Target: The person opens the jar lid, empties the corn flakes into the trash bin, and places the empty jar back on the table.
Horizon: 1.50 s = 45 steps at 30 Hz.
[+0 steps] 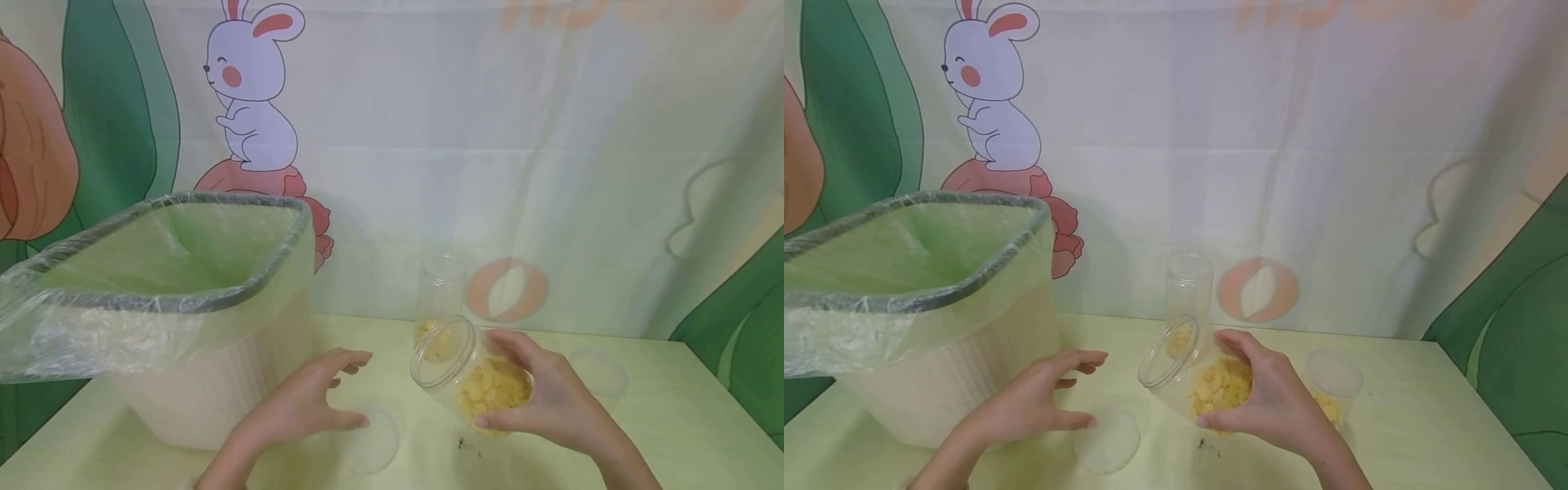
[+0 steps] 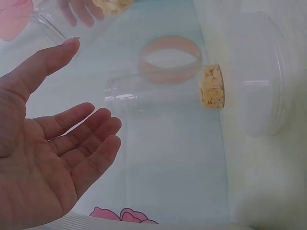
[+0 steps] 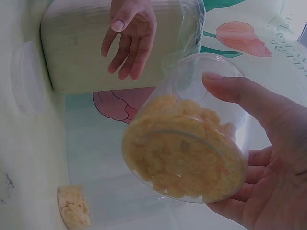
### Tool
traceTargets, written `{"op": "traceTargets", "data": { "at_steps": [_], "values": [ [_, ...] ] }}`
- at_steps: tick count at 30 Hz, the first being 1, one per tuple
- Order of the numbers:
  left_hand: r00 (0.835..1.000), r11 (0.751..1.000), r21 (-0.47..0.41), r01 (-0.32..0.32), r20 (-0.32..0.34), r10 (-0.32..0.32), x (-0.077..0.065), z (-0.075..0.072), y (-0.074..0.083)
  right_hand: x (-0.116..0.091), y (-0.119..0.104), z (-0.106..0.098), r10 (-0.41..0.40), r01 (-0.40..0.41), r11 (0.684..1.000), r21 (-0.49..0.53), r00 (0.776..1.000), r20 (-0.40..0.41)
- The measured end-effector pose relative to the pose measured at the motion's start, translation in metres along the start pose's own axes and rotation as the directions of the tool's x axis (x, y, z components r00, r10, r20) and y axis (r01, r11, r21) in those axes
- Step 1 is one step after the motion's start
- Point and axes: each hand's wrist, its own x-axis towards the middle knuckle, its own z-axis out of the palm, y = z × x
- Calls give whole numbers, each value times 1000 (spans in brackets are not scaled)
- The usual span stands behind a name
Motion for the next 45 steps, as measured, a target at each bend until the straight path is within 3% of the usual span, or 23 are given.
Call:
{"op": "traceTargets", "data": {
  "at_steps": [9, 33, 45],
  "values": [
    [998, 999, -21, -46, -43, 45, -2, -4, 5, 1, 0, 0, 5, -5, 1000, 0, 1000, 1],
    [983, 996, -7, -87, -160, 85, -11, -17, 23, 1, 0, 2, 11, -11, 1000, 24, 1000, 9],
    [959, 992, -12, -123, -257, 115, -20, -23, 34, 1, 0, 1, -1, 1, 1000, 1, 1000, 8]
  ]
}}
